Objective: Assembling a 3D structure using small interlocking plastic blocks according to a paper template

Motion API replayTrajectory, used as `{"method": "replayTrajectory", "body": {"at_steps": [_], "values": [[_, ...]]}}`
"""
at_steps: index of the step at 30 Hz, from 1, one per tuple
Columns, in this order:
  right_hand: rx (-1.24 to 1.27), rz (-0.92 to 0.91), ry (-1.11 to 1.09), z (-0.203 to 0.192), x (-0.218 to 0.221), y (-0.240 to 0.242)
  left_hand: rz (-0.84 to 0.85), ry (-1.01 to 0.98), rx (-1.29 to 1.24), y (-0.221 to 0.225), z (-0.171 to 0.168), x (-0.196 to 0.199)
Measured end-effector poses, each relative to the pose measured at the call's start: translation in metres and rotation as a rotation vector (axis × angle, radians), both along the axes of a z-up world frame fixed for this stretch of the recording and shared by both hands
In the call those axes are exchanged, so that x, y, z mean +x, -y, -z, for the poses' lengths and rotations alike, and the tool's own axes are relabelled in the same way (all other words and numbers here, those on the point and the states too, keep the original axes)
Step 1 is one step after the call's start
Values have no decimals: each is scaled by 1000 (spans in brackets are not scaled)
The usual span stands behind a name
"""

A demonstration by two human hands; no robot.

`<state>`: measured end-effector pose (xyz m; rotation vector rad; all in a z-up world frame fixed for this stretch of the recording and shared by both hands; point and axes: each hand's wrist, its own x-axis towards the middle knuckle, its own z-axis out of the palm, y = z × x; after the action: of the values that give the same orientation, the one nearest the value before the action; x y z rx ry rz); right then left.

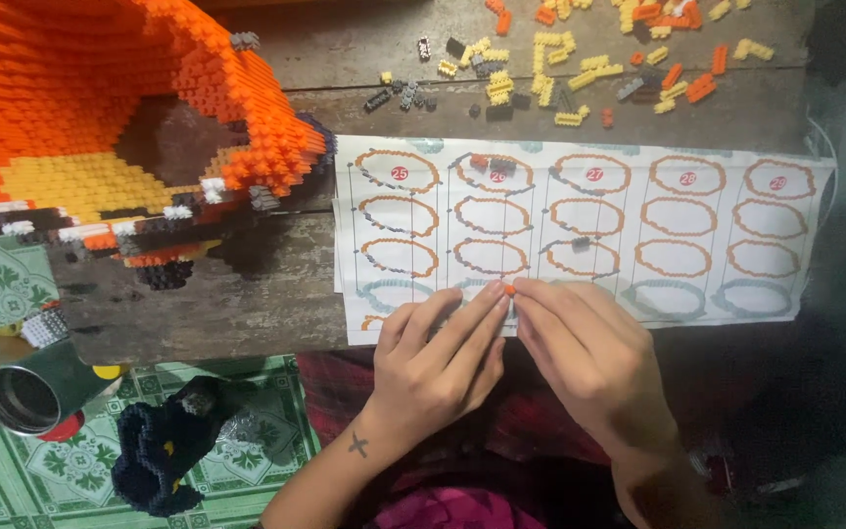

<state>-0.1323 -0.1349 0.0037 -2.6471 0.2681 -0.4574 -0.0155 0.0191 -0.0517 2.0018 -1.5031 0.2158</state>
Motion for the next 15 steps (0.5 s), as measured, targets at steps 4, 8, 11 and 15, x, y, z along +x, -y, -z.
{"method": "replayTrajectory", "body": {"at_steps": [4, 8, 11, 15], "values": [[-23, -17, -15, 1, -1, 2, 3, -5, 16, -1, -1, 0], [90, -7, 20, 4, 1, 5, 14, -32, 33, -2, -7, 1], [137, 7, 42, 5, 0, 4, 7, -61, 71, -5, -9, -3], [103, 72, 31, 7, -14, 6, -53, -45, 57, -1, -21, -2]]}}
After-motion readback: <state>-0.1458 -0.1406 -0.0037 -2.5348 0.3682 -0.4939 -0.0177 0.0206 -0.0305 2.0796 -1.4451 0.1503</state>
